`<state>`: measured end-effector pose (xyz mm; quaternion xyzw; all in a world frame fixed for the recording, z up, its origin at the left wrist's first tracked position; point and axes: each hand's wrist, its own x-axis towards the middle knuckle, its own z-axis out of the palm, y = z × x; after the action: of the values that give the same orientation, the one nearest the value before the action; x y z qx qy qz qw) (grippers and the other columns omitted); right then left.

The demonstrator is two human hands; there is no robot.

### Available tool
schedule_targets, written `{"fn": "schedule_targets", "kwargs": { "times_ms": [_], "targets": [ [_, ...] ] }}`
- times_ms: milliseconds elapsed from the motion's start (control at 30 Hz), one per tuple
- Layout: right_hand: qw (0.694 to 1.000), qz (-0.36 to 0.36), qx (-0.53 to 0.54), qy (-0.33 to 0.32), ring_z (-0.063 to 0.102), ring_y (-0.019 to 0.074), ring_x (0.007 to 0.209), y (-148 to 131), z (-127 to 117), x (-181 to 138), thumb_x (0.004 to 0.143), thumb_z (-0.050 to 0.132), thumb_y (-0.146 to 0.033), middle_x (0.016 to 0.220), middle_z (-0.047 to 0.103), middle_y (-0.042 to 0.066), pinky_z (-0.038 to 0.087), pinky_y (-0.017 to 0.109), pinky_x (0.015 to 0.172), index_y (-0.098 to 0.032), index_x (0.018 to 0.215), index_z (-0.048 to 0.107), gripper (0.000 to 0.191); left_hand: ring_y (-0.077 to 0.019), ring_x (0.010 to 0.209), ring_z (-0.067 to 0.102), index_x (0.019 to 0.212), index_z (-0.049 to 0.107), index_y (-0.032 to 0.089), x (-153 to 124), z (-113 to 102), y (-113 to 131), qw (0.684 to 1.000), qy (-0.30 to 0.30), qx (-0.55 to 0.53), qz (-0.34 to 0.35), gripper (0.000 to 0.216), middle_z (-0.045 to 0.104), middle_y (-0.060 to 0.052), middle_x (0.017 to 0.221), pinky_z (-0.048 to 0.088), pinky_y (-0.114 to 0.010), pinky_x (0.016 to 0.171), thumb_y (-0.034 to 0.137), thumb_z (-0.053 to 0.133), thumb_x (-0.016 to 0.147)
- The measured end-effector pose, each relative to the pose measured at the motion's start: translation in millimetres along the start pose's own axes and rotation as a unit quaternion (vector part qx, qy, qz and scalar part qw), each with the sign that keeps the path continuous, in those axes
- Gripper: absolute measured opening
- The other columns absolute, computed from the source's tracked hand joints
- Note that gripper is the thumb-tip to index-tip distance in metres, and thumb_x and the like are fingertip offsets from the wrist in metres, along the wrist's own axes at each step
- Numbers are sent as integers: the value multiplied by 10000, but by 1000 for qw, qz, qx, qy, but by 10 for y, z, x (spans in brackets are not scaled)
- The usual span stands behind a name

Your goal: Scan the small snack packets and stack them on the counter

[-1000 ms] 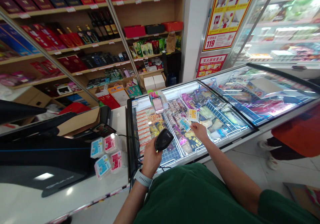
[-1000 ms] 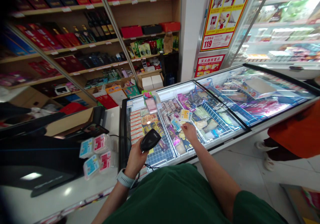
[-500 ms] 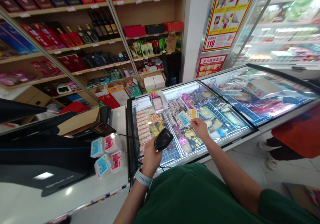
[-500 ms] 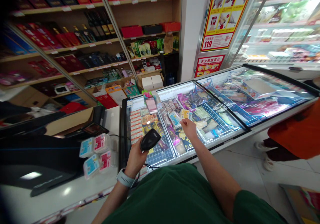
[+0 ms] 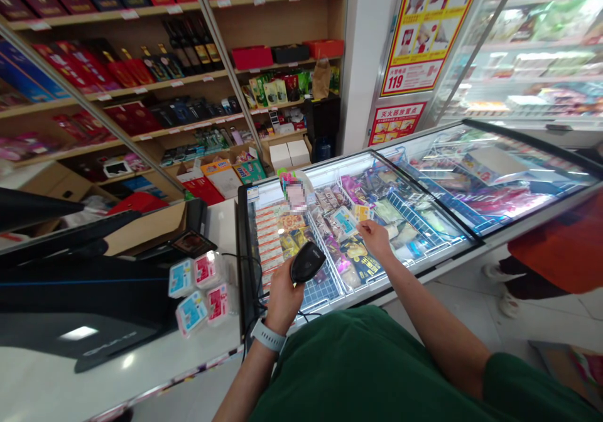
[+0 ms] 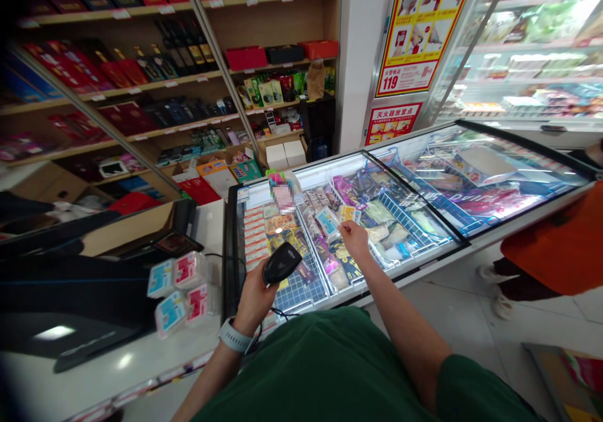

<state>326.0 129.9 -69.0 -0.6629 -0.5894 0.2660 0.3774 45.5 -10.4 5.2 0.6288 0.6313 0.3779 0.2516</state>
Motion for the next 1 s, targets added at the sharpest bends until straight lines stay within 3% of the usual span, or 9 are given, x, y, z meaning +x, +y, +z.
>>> {"fn": "schedule_targets", "kwargs": {
  "times_ms": [1000],
  "targets": [
    [1000, -7, -2, 3, 706, 223, 789, -41, -17, 16, 849, 568, -400, 857, 750, 58, 527, 324, 740, -206, 921, 696, 244, -279, 1066, 691, 1182, 626, 179, 35, -74, 114, 1000, 12, 2, 0, 497, 741, -91, 1110, 550, -423, 961, 56, 555, 706]
  ]
}}
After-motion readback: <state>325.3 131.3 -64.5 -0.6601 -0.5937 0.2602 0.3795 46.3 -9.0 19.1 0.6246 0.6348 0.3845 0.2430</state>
